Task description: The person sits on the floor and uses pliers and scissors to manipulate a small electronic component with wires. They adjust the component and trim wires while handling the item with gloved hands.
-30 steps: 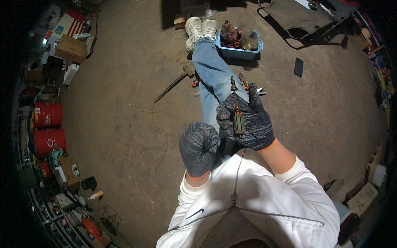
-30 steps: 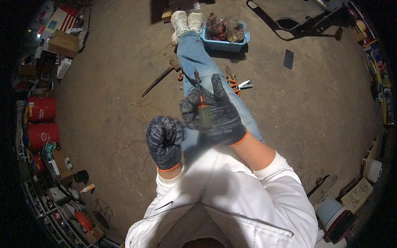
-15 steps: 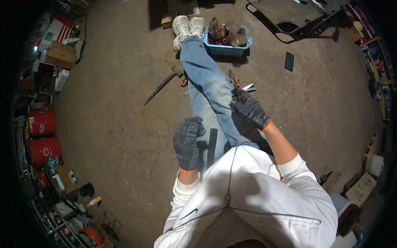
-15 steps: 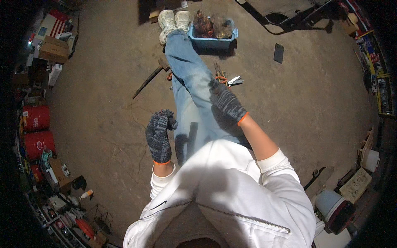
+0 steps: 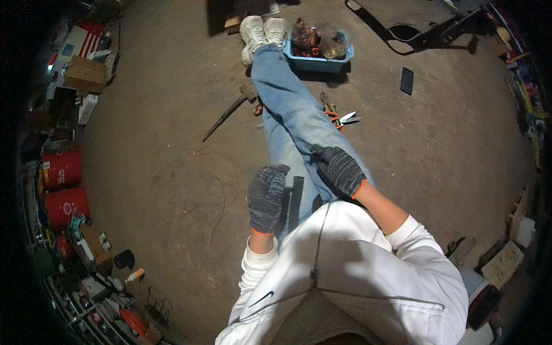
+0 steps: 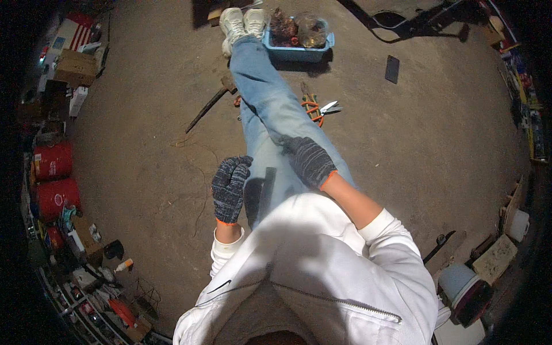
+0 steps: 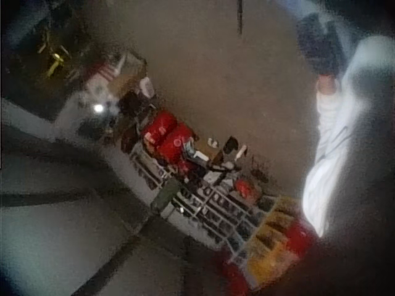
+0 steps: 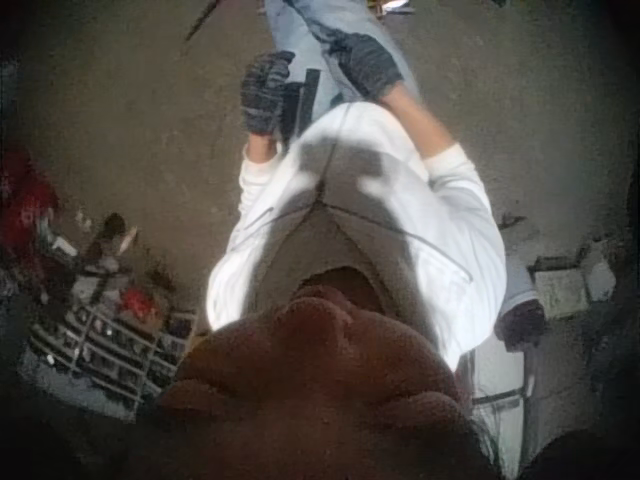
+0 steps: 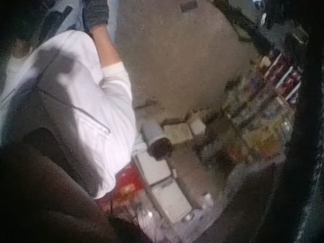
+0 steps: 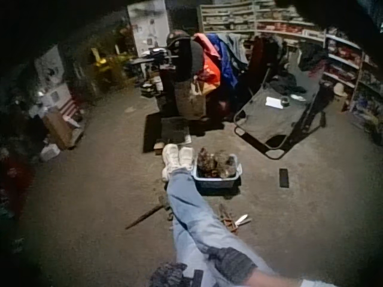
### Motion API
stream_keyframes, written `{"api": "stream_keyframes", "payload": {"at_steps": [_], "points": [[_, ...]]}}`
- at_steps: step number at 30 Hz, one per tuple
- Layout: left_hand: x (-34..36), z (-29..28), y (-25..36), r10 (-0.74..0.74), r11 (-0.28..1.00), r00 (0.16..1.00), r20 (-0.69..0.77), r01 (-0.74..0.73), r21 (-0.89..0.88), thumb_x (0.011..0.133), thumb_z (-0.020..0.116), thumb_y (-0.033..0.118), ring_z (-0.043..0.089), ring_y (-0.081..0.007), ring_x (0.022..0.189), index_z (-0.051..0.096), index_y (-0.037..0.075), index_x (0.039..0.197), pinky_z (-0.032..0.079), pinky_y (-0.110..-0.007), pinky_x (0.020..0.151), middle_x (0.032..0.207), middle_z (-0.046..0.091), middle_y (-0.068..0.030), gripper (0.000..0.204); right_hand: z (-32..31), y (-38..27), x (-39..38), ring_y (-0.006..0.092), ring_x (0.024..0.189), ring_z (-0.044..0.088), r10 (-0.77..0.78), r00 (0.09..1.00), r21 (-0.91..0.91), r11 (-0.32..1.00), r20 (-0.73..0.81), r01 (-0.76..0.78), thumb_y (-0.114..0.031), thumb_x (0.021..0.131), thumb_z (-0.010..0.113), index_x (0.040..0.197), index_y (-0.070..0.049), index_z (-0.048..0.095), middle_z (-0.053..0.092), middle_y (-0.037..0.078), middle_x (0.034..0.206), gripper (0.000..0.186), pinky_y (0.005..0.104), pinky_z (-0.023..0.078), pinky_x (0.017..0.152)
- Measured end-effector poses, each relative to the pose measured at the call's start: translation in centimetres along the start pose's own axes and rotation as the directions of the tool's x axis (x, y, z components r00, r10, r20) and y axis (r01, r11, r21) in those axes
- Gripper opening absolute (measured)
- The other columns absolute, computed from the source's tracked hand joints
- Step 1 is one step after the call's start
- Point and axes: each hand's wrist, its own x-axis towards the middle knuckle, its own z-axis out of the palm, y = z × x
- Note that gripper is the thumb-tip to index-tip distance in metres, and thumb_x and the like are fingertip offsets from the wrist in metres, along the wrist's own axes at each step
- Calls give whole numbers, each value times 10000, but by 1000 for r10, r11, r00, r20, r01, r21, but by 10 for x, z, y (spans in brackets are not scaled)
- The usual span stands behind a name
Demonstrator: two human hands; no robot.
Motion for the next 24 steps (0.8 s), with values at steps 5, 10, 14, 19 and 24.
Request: {"api": "stream_keyframes", "payload": {"at_steps": [5, 10, 14, 19, 24], "points": [[0, 6, -4, -67, 998, 998, 10, 68, -6, 888, 486, 67, 533, -90, 697, 612, -17, 1011, 447, -229, 644, 815, 608, -36, 195, -36, 75, 6, 348, 804, 599, 208, 877, 137, 977, -434, -164, -184, 820, 548, 1072, 18, 554, 620, 216, 860, 323, 392, 468, 686], [5, 13, -5, 80, 995, 996, 27, -82, 55, 899, 468, 107, 540, -113, 688, 546, -22, 1121, 453, -244, 642, 816, 618, -65, 268, -11, 187, -7, 358, 813, 597, 711, 697, 369, 674, -90, -640, -169, 793, 533, 1173, 17, 468, 617, 221, 873, 427, 387, 469, 685], [7, 15, -4, -176, 981, 982, 73, 181, -68, 854, 503, 110, 597, -261, 874, 581, 7, 938, 475, -342, 758, 909, 613, -125, 155, 54, 258, -13, 390, 909, 566, 750, 658, 58, 661, -68, -748, -291, 721, 592, 1000, -28, 568, 581, 268, 942, 384, 425, 459, 794], [5, 12, -5, -129, 989, 984, 119, 137, -60, 866, 442, 55, 575, -191, 865, 588, 0, 1015, 447, -291, 764, 950, 606, -113, 216, 79, 290, -21, 357, 934, 564, 620, 785, -89, 782, 9, -617, -359, 727, 625, 1120, -28, 530, 575, 240, 1000, 523, 419, 451, 825], [16, 15, 2, -53, 997, 990, 134, 45, 60, 866, 447, 61, 583, -193, 820, 588, -3, 1012, 461, -295, 728, 896, 608, -113, 213, 33, 259, -20, 245, 956, 554, 815, 580, 675, 435, -14, -595, -221, 808, 560, 1152, -66, 547, 588, 146, 1041, 377, 365, 443, 849]]}}
